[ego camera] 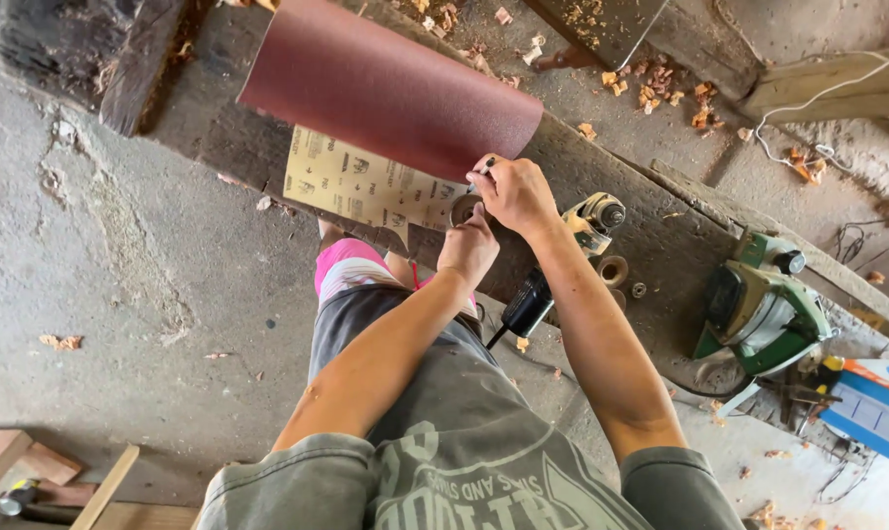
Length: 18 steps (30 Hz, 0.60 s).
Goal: Measure and cut pieces of sandpaper to fit workshop tools.
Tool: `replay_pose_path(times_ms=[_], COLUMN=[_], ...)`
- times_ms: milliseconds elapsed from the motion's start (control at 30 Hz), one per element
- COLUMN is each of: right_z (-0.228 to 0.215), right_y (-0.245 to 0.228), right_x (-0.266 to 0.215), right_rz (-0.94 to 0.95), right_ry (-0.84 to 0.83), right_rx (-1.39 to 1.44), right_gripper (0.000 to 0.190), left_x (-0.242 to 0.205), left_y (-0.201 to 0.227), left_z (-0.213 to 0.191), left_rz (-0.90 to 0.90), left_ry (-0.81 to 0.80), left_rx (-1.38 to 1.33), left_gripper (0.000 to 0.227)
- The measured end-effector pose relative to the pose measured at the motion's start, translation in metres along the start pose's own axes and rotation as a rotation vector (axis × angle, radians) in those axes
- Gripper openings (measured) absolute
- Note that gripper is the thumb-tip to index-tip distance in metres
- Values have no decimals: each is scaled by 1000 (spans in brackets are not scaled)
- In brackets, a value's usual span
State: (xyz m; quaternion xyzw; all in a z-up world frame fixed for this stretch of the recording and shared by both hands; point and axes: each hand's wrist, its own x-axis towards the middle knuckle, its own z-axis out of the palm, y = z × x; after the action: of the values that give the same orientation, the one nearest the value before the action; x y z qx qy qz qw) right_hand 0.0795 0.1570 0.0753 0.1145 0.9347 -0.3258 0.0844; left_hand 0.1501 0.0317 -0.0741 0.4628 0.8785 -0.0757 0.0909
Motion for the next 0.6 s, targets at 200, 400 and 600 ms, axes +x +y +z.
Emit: replay_pose_path(times_ms=[200, 400, 600], right_z=[5, 10, 7], right_y=[25, 23, 19], right_x=[-23, -28, -19], right_rz=[-36, 131, 50], right_ry=[198, 209, 218], right_rx=[129, 341, 219], right_gripper=[14, 16, 17], left_x=[-6, -8, -7], left_y=[-33, -45, -47], left_z=[-35, -47, -47], left_rz=[72, 57, 38], left_ry=[-55, 0, -108], left_rx=[-154, -219, -198], left_gripper=[55, 49, 47])
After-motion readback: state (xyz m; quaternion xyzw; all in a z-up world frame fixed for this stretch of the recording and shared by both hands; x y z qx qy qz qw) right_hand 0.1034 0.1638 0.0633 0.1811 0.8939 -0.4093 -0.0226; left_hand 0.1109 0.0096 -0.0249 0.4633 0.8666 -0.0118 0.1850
